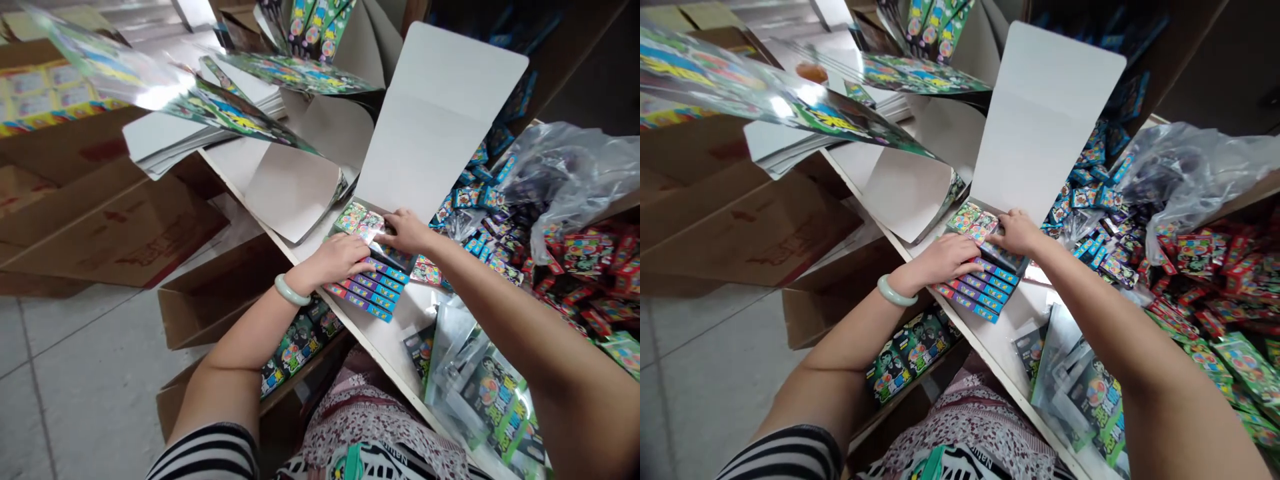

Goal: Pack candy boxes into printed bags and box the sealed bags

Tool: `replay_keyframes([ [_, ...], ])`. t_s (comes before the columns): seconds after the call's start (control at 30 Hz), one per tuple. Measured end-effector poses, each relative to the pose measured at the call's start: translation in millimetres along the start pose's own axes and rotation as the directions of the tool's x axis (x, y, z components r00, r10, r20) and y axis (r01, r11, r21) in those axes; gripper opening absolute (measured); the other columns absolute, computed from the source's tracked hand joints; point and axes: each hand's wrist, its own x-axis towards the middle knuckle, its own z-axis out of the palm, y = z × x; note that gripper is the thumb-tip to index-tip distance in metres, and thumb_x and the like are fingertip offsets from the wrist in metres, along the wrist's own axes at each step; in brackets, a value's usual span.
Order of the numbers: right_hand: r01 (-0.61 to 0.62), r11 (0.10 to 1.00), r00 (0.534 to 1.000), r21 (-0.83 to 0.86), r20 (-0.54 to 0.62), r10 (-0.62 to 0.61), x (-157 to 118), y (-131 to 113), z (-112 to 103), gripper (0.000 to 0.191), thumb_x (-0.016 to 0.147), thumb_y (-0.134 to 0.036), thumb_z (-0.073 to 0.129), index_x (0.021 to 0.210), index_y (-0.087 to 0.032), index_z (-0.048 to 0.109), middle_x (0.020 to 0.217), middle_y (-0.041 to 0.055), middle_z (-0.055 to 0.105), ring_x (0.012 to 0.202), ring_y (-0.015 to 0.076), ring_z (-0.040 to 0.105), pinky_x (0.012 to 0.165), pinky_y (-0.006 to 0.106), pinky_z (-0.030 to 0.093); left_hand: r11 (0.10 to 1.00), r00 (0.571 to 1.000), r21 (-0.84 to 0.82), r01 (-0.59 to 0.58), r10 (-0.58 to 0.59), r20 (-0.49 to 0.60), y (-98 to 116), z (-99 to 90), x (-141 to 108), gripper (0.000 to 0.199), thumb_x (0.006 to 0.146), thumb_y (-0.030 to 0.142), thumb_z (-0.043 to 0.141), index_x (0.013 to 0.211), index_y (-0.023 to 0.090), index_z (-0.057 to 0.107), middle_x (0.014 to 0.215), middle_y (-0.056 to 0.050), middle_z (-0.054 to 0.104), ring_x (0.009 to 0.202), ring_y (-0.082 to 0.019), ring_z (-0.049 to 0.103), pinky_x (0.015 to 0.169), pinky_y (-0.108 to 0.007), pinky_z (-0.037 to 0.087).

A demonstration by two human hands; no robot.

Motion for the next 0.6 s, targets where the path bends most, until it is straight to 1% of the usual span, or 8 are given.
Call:
replay_keyframes([
  [0.1, -0.002, 1.0, 0.998, 0.001, 0.066, 0.002, 2, -1, 0, 0.063, 0.092, -0.053, 0.056, 0.136, -0.008, 0.056, 0.14, 0.022, 0.055, 0.133, 0.0346, 0.048, 0.111, 0.043, 0.04, 1.0, 1.0, -0.014, 0.005, -0.005, -0.006, 1, -1.2, -1, 0.038, 0.097, 0.05, 0.052, 0.088, 0.015, 0.065, 0.089, -0.009, 0.068, 0.084, -0.022, 0.061, 0.077, -0.033, 0.042],
  [0.2, 0.021, 0.999, 0.996, 0.029, 0.081, -0.023, 5, -3, 0, 0.068, 0.093, -0.056, 0.053, 0.14, -0.007, 0.05, 0.144, 0.0217, 0.053, 0.134, 0.0329, 0.049, 0.11, 0.041, 0.04, 0.999, 1.0, -0.04, 0.007, -0.007, -0.014, 3, -3.1, -2, 0.039, 0.098, 0.05, 0.051, 0.086, 0.015, 0.065, 0.087, -0.009, 0.068, 0.083, -0.022, 0.062, 0.075, -0.032, 0.042],
  [0.27, -0.006, 0.999, 0.995, 0.04, 0.095, 0.003, 9, -5, -1, 0.073, 0.091, -0.062, 0.053, 0.138, -0.007, 0.051, 0.141, 0.0223, 0.057, 0.13, 0.0333, 0.054, 0.106, 0.04, 0.044, 0.998, 1.0, -0.059, 0.017, -0.018, -0.013, 3, -3.5, -2, 0.039, 0.098, 0.049, 0.051, 0.084, 0.015, 0.064, 0.085, -0.008, 0.068, 0.083, -0.021, 0.063, 0.074, -0.032, 0.043],
  [0.33, -0.052, 0.998, 0.988, 0.04, 0.149, 0.045, 13, -7, -3, 0.075, 0.087, -0.069, 0.053, 0.132, -0.009, 0.056, 0.132, 0.0218, 0.063, 0.12, 0.0332, 0.061, 0.097, 0.039, 0.049, 0.996, 0.999, -0.081, 0.033, -0.034, -0.012, 3, -3.2, -3, 0.038, 0.097, 0.048, 0.053, 0.082, 0.016, 0.064, 0.082, -0.008, 0.068, 0.081, -0.021, 0.063, 0.072, -0.031, 0.043],
  [0.4, -0.082, 0.996, 0.979, 0.035, 0.191, 0.074, 16, -10, -4, 0.075, 0.086, -0.072, 0.052, 0.126, -0.01, 0.061, 0.128, 0.0215, 0.066, 0.113, 0.0327, 0.064, 0.092, 0.038, 0.051, 0.995, 0.999, -0.093, 0.044, -0.046, -0.026, 3, -2.4, -4, 0.036, 0.096, 0.048, 0.055, 0.08, 0.016, 0.064, 0.08, -0.007, 0.068, 0.078, -0.02, 0.064, 0.07, -0.03, 0.043],
  [0.43, -0.085, 0.996, 0.978, 0.038, 0.196, 0.076, 17, -10, -5, 0.075, 0.086, -0.073, 0.052, 0.125, -0.01, 0.061, 0.129, 0.0215, 0.065, 0.113, 0.0328, 0.064, 0.092, 0.038, 0.051, 0.994, 0.998, -0.095, 0.046, -0.05, -0.035, 3, -2.0, -5, 0.036, 0.096, 0.048, 0.056, 0.08, 0.016, 0.063, 0.079, -0.007, 0.068, 0.077, -0.02, 0.064, 0.069, -0.03, 0.043],
  [0.53, -0.079, 0.993, 0.976, 0.084, 0.208, 0.06, 20, -10, -5, 0.079, 0.084, -0.073, 0.053, 0.132, -0.01, 0.056, 0.133, 0.0217, 0.063, 0.117, 0.0336, 0.063, 0.094, 0.04, 0.051, 0.994, 0.997, -0.099, 0.046, -0.052, -0.052, 3, -1.2, -5, 0.036, 0.095, 0.048, 0.056, 0.08, 0.016, 0.064, 0.079, -0.006, 0.069, 0.077, -0.02, 0.065, 0.069, -0.03, 0.042],
  [0.6, -0.086, 0.988, 0.968, 0.125, 0.247, 0.053, 25, -8, -6, 0.086, 0.081, -0.076, 0.056, 0.137, -0.01, 0.052, 0.135, 0.0211, 0.062, 0.118, 0.0338, 0.063, 0.095, 0.041, 0.051, 0.994, 0.997, -0.097, 0.048, -0.053, -0.051, 3, -1.1, -5, 0.035, 0.095, 0.047, 0.057, 0.08, 0.016, 0.064, 0.079, -0.006, 0.069, 0.077, -0.02, 0.065, 0.068, -0.03, 0.042],
])
